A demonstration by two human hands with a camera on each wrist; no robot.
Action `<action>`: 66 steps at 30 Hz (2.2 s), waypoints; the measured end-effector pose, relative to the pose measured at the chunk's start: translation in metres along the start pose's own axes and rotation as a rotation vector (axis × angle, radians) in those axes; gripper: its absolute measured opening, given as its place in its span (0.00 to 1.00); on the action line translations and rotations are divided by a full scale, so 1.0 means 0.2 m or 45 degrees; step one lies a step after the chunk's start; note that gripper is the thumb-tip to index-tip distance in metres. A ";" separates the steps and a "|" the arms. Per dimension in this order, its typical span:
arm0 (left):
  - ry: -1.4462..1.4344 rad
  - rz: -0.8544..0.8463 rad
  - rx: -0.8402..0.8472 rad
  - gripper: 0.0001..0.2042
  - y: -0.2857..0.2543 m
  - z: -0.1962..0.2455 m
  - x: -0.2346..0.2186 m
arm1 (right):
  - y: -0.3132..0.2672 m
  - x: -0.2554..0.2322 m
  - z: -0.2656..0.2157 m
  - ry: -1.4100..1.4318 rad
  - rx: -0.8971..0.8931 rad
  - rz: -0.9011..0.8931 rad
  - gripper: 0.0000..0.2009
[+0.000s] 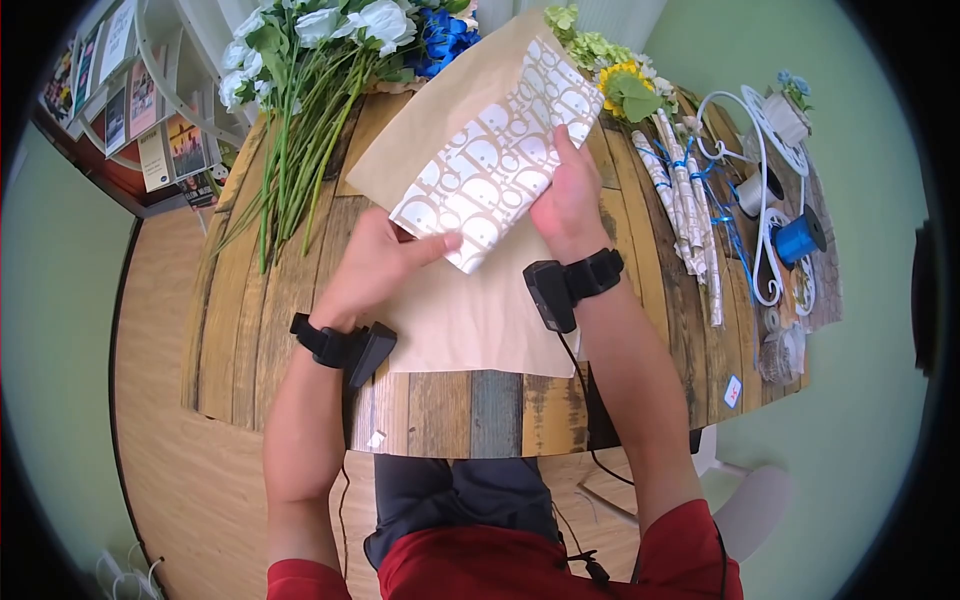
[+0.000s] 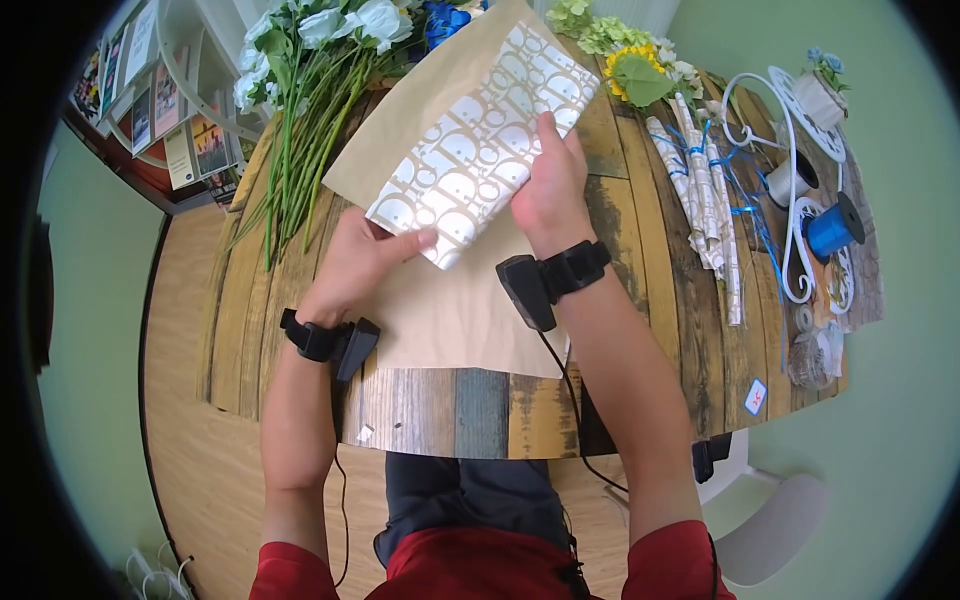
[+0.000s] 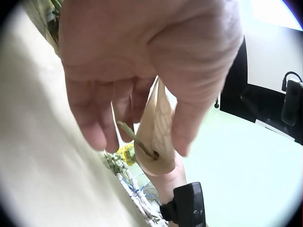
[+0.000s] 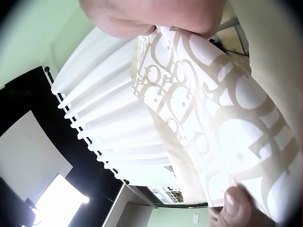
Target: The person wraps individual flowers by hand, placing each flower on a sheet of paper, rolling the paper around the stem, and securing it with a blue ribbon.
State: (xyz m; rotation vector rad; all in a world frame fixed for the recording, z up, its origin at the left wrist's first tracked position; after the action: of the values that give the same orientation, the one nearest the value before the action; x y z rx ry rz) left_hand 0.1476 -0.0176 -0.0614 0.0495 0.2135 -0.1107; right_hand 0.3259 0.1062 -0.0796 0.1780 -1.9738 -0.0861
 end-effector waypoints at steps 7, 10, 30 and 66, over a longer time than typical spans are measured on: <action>0.039 0.368 -0.166 0.14 0.03 -0.07 -0.07 | 0.01 -0.01 0.01 -0.047 0.062 -0.026 0.20; 0.116 0.403 -0.186 0.18 0.04 -0.10 -0.10 | 0.04 -0.04 -0.01 -0.022 0.050 -0.018 0.20; 0.188 0.509 -0.173 0.18 0.09 -0.24 -0.21 | 0.12 -0.11 -0.17 0.000 -0.054 0.218 0.20; 1.136 0.314 0.624 0.21 -0.01 -0.01 -0.16 | 0.01 -0.19 -0.12 -0.174 0.412 -0.007 0.20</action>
State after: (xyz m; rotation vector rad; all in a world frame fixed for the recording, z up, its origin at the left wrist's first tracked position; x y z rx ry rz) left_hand 0.1154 -0.0152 -0.0574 0.6178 1.0651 0.1165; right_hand 0.3621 0.1150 -0.1038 0.3966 -2.1147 0.2250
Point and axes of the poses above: each hand's wrist, its own y-axis towards the middle knuckle, its own x-axis out of the palm, z = x × y, the point moved 3 cm from there along y, towards the middle knuckle, and after that the axes turned 13 degrees about y, right-handed, at the moved point
